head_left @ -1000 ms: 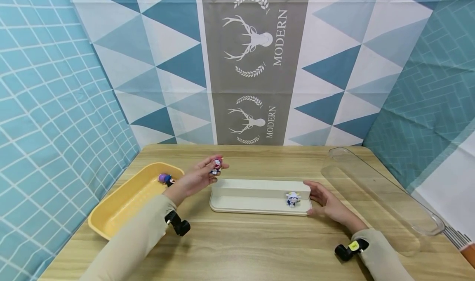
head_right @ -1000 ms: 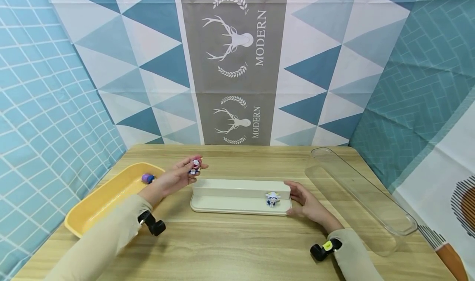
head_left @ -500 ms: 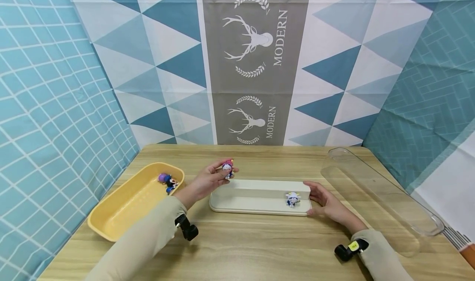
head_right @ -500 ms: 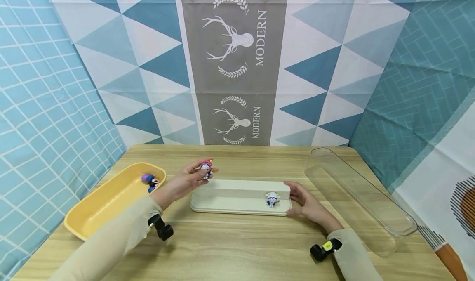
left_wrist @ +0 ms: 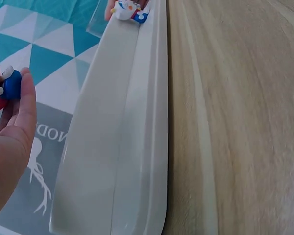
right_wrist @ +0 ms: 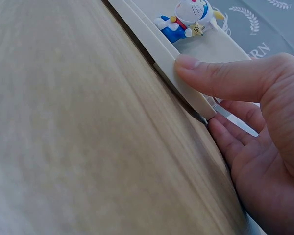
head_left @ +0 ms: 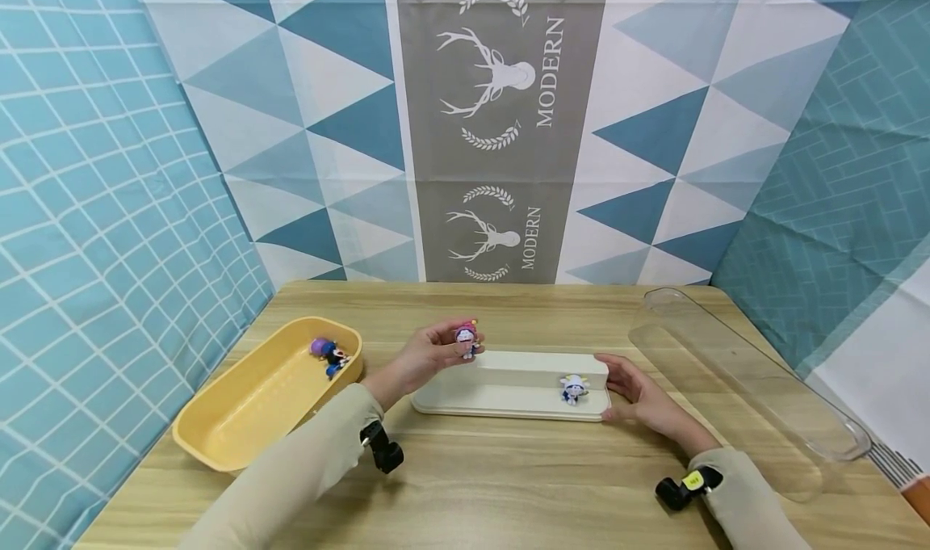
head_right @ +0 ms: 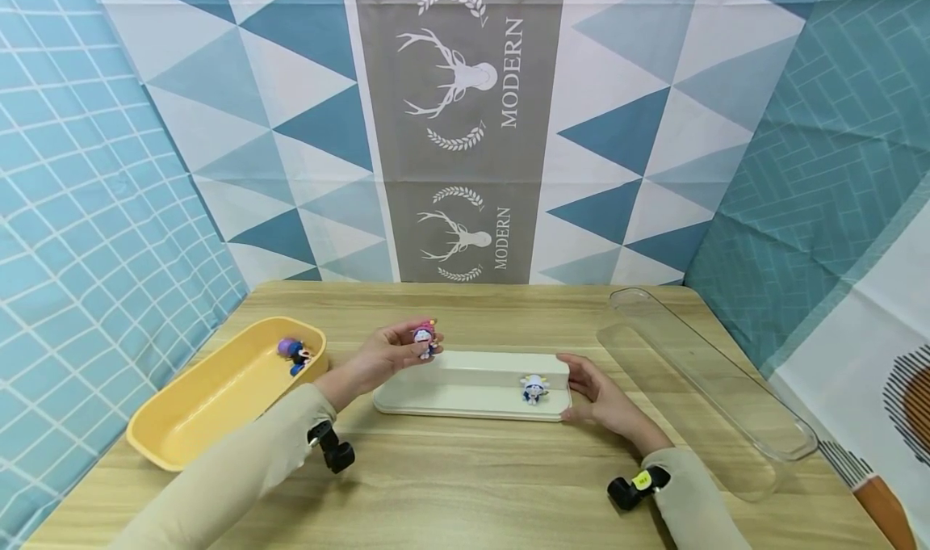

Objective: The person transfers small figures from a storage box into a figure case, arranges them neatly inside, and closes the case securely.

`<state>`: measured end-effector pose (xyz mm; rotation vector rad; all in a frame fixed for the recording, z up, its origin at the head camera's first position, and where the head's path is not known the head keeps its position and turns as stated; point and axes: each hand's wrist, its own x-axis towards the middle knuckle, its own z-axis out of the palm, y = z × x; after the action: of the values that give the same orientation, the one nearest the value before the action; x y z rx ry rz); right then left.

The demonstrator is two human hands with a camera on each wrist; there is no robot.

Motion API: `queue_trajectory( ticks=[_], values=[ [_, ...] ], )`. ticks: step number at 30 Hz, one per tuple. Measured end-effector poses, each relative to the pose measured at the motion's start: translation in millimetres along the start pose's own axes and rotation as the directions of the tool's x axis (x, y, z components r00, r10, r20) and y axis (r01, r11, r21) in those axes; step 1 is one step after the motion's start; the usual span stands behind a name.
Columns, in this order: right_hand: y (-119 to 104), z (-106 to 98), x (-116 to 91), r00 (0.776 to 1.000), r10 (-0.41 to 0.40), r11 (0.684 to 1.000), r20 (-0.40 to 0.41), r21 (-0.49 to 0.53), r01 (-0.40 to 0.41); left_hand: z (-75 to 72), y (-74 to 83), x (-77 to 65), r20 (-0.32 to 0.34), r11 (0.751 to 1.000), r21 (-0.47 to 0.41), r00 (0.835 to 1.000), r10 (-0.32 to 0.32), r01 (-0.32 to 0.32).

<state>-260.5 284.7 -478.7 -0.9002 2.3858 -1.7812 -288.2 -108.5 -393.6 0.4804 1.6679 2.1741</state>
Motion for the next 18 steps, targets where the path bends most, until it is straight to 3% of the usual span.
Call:
queue_trajectory(
  ticks=[6, 18],
  values=[
    [-1.8, 0.6, 0.1, 1.000, 0.006, 1.000, -0.002, 0.002, -0.006, 9.7, -6.9, 4.0, -0.003, 1.000, -0.011, 1.000, -0.004, 0.004],
    [-3.4, 0.5, -0.3, 1.000, -0.003, 1.000, -0.004, -0.001, 0.003, 26.3, -25.7, 11.0, 0.026, 0.991, 0.134, 0.999, 0.024, -0.027]
  ],
)
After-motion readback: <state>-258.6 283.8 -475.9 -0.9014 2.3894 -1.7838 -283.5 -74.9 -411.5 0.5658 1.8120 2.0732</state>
